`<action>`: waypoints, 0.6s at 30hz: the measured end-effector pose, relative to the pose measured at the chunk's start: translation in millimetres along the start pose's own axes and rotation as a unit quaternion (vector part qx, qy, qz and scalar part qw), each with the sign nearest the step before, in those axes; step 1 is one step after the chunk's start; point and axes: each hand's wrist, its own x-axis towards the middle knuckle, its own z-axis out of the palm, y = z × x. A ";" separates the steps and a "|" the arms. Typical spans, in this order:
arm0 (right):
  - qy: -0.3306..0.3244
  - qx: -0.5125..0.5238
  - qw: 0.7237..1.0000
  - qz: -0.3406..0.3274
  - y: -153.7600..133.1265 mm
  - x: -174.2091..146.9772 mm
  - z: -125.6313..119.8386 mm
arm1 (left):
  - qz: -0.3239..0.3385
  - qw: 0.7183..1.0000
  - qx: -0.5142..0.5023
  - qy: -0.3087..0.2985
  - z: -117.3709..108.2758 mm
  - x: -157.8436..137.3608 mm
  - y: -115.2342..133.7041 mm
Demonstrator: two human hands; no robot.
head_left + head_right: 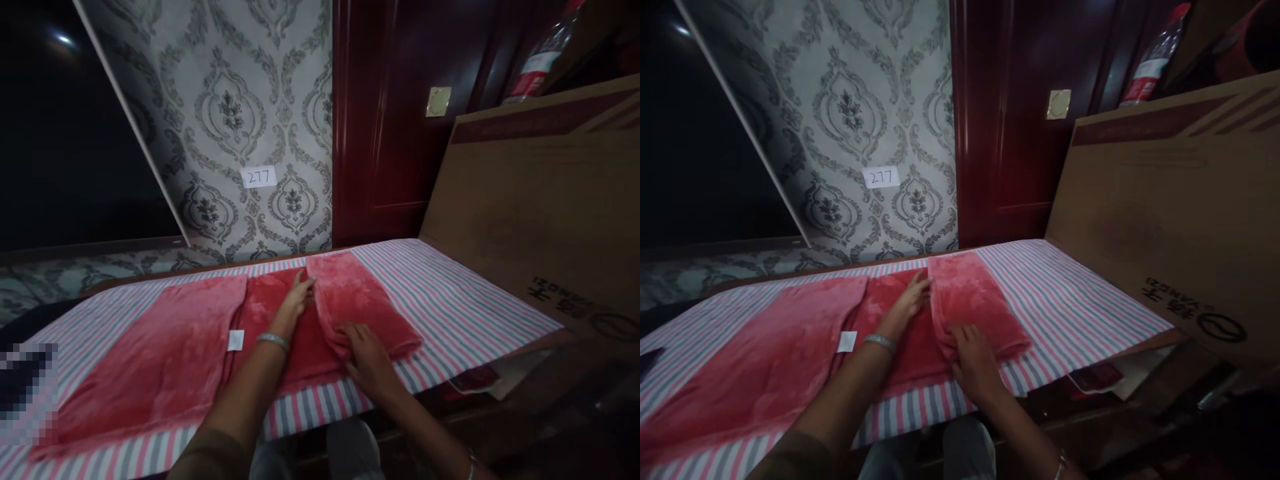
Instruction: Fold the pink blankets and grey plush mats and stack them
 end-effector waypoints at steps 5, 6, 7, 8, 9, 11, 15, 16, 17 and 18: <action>0.073 -0.049 0.996 -0.023 4.5 -4.6 -2.6 | 0.041 0.998 0.039 0.039 22.4 13.8 -3.0; 0.087 -0.047 0.994 -0.038 2.6 -1.6 -5.8 | 0.051 0.996 0.049 0.047 24.5 17.0 -0.5; 0.103 -0.041 0.992 -0.052 -1.2 2.8 -9.8 | 0.062 0.995 0.059 0.054 24.9 20.0 4.1; 0.119 -0.034 0.990 -0.067 -7.2 8.2 -13.8 | 0.077 0.993 0.067 0.061 23.0 22.6 10.5; 0.133 -0.026 0.987 -0.081 -15.3 14.0 -17.2 | 0.094 0.991 0.073 0.067 18.5 24.4 18.5; 0.147 -0.011 0.984 -0.104 -36.9 24.5 -19.0 | 0.126 0.985 0.085 0.076 1.5 24.3 35.5; 0.068 0.008 0.992 -0.106 -84.1 29.7 9.7 | 0.121 0.981 0.115 0.098 -53.7 8.0 49.3; 0.030 0.008 0.995 -0.095 -92.7 27.4 21.8 | 0.107 0.981 0.122 0.104 -67.7 2.3 46.4; -0.010 0.006 0.996 -0.083 -99.2 24.3 34.0 | 0.091 0.982 0.128 0.108 -80.2 -2.9 41.7; -0.044 0.002 0.997 -0.071 -103.5 21.0 45.1 | 0.077 0.982 0.131 0.111 -90.7 -6.9 36.2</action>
